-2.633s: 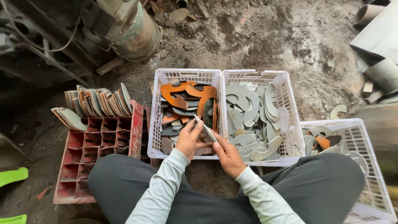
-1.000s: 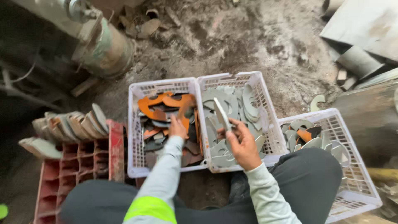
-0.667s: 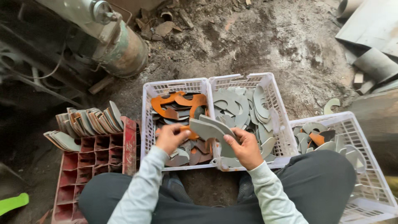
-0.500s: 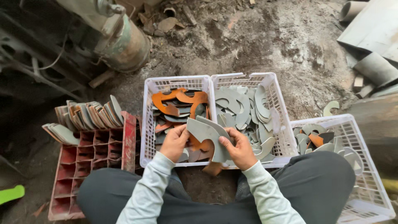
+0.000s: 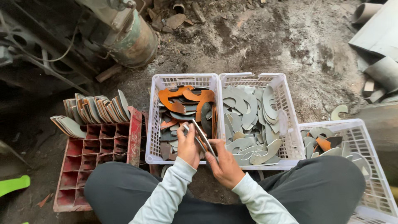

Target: The person sits on the ground and sorts curved shoe sole pieces from two white baskets into a red crate. They pick up pieces, inspect them, and place them into the crate, repeating this process throughout the clip.

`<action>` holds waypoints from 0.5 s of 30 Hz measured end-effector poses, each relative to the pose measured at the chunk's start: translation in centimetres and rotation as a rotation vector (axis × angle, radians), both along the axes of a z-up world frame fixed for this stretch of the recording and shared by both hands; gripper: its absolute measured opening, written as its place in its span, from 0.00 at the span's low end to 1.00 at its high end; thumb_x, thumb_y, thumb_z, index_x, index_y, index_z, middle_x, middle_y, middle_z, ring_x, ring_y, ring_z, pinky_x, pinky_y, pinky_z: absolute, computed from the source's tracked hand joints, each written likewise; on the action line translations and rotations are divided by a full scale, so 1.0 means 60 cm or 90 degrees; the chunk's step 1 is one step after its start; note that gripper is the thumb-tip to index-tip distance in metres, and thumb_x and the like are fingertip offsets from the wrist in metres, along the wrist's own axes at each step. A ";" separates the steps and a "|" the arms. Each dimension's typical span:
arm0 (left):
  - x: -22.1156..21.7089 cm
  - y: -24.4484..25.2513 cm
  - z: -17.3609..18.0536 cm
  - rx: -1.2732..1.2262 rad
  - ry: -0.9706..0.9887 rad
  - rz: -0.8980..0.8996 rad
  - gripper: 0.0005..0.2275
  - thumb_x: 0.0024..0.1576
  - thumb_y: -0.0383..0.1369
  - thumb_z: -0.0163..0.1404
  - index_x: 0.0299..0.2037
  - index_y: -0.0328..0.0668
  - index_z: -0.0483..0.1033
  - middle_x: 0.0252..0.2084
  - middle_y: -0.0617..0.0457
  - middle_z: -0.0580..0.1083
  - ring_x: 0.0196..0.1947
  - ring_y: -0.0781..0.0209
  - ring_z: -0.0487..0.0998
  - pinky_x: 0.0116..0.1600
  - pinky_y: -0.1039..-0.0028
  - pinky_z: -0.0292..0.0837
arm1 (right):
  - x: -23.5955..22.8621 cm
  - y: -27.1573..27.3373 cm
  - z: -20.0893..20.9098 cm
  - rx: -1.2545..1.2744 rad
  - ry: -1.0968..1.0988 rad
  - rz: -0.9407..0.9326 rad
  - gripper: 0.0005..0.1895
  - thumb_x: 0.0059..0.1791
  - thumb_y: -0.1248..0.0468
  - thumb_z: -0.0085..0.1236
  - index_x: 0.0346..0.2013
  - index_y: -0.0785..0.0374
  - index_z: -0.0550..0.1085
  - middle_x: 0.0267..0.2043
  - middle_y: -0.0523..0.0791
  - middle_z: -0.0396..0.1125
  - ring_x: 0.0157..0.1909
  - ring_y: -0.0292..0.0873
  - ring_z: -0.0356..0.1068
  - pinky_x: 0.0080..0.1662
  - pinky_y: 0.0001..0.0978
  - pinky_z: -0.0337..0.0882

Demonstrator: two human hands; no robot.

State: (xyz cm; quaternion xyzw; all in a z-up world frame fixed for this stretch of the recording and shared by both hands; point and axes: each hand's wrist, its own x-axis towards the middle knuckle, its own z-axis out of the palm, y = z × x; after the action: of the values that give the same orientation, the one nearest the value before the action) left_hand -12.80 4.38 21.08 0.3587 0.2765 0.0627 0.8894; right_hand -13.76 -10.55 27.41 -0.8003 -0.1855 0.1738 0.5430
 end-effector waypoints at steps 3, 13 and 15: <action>-0.001 0.004 -0.029 0.038 -0.017 -0.002 0.19 0.70 0.45 0.39 0.60 0.40 0.69 0.35 0.52 0.68 0.33 0.64 0.72 0.36 0.72 0.75 | -0.011 0.013 -0.004 0.027 -0.035 0.059 0.19 0.57 0.59 0.46 0.61 0.63 0.59 0.48 0.58 0.71 0.48 0.57 0.74 0.49 0.43 0.71; 0.005 0.033 0.051 -0.042 0.024 -0.214 0.18 0.63 0.43 0.42 0.64 0.62 0.63 0.41 0.50 0.76 0.37 0.59 0.79 0.38 0.69 0.79 | -0.016 0.021 -0.011 0.053 0.042 -0.050 0.27 0.59 0.59 0.40 0.73 0.59 0.62 0.50 0.51 0.72 0.41 0.51 0.68 0.46 0.38 0.71; 0.003 0.043 0.052 -0.022 0.020 -0.193 0.22 0.62 0.40 0.46 0.67 0.71 0.59 0.42 0.48 0.75 0.40 0.58 0.80 0.40 0.68 0.80 | -0.010 0.016 -0.004 0.111 -0.046 -0.001 0.25 0.61 0.61 0.38 0.73 0.64 0.61 0.60 0.53 0.68 0.56 0.51 0.68 0.56 0.38 0.67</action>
State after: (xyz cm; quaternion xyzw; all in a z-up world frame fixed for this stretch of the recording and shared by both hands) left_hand -12.61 6.98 24.23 0.3816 0.2343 -0.0827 0.8903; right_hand -14.35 -9.57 27.18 -0.7558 -0.2189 0.1275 0.6038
